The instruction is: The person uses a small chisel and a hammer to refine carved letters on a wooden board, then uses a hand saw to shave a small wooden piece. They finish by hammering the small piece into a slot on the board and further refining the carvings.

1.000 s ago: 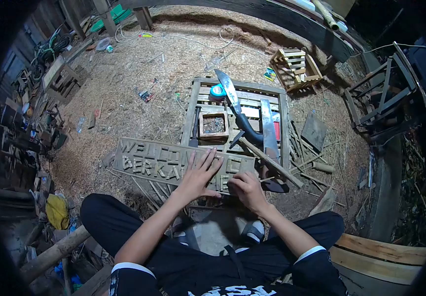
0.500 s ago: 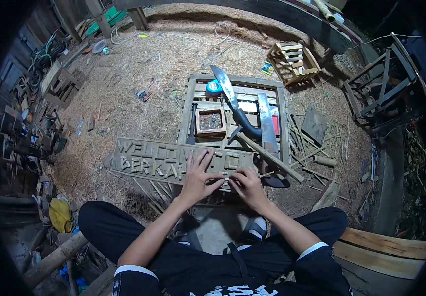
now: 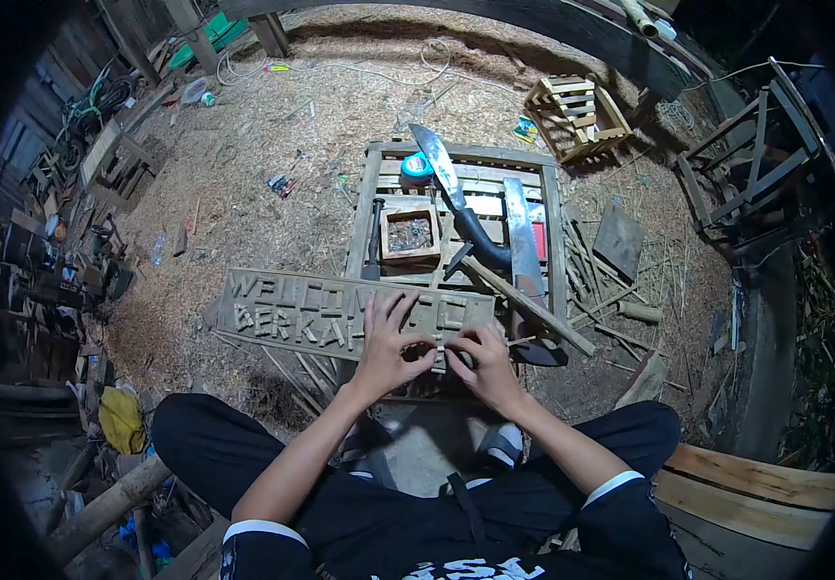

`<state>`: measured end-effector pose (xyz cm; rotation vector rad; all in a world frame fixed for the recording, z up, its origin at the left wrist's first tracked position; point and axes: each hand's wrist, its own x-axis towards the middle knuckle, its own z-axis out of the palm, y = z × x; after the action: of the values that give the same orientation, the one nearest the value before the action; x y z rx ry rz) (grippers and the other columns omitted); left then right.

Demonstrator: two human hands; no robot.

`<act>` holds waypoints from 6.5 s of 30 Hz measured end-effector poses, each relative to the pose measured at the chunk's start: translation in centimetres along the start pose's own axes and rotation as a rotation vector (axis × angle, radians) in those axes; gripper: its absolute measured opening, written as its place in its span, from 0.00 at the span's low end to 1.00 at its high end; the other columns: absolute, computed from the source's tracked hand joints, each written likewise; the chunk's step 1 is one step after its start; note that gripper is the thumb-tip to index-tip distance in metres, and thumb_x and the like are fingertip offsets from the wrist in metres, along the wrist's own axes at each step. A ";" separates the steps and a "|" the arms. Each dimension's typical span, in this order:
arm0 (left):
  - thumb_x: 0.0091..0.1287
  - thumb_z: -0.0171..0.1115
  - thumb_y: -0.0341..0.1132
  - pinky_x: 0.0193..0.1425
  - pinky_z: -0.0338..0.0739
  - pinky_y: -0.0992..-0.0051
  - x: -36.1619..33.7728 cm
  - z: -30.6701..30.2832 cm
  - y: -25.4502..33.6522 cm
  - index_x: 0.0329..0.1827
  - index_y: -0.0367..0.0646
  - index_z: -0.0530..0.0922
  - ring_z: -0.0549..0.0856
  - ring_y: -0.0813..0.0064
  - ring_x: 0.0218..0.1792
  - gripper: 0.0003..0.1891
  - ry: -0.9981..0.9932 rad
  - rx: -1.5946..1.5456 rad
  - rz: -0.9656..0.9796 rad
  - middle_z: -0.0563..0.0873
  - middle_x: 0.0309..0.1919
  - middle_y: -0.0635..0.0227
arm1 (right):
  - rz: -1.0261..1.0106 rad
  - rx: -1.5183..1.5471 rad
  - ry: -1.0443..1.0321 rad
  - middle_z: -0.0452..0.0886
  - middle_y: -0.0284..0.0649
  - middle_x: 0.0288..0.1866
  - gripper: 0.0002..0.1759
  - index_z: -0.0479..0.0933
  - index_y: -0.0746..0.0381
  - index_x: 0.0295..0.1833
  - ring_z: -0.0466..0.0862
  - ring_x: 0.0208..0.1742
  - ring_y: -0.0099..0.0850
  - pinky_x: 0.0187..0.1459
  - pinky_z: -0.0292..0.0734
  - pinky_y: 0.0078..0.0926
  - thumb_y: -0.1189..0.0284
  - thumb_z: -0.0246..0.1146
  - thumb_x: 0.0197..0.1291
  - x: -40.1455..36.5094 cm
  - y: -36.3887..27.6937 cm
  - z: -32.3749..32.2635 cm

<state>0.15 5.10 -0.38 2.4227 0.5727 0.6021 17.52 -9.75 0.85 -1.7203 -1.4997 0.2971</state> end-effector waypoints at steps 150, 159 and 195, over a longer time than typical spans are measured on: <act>0.72 0.72 0.30 0.42 0.80 0.79 5.8 -7.7 10.8 0.44 0.35 0.88 0.86 0.86 0.36 0.07 0.128 -0.507 -0.561 0.91 0.34 0.69 | 0.318 0.316 0.017 0.75 0.67 0.71 0.37 0.56 0.69 0.85 0.75 0.72 0.61 0.76 0.67 0.50 0.74 0.59 0.75 6.9 -0.5 -2.4; 0.72 0.73 0.30 0.45 0.81 0.78 6.2 -3.3 7.9 0.44 0.36 0.89 0.86 0.85 0.38 0.06 0.064 -0.571 -0.410 0.90 0.37 0.71 | 0.230 -0.187 0.050 0.79 0.56 0.65 0.33 0.69 0.67 0.78 0.77 0.66 0.54 0.68 0.71 0.49 0.64 0.66 0.74 3.1 -2.3 -5.5; 0.65 0.74 0.28 0.36 0.79 0.73 5.8 -3.1 3.0 0.40 0.33 0.85 0.86 0.75 0.32 0.08 0.062 -0.408 -0.397 0.87 0.35 0.61 | 0.157 -0.367 -0.125 0.64 0.57 0.77 0.77 0.58 0.50 0.88 0.61 0.80 0.58 0.79 0.47 0.66 0.39 0.85 0.30 3.1 -1.3 0.8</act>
<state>3.92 7.22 5.40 1.8505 0.8397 0.5599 16.92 -6.70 2.24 -2.1510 -1.5848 0.2235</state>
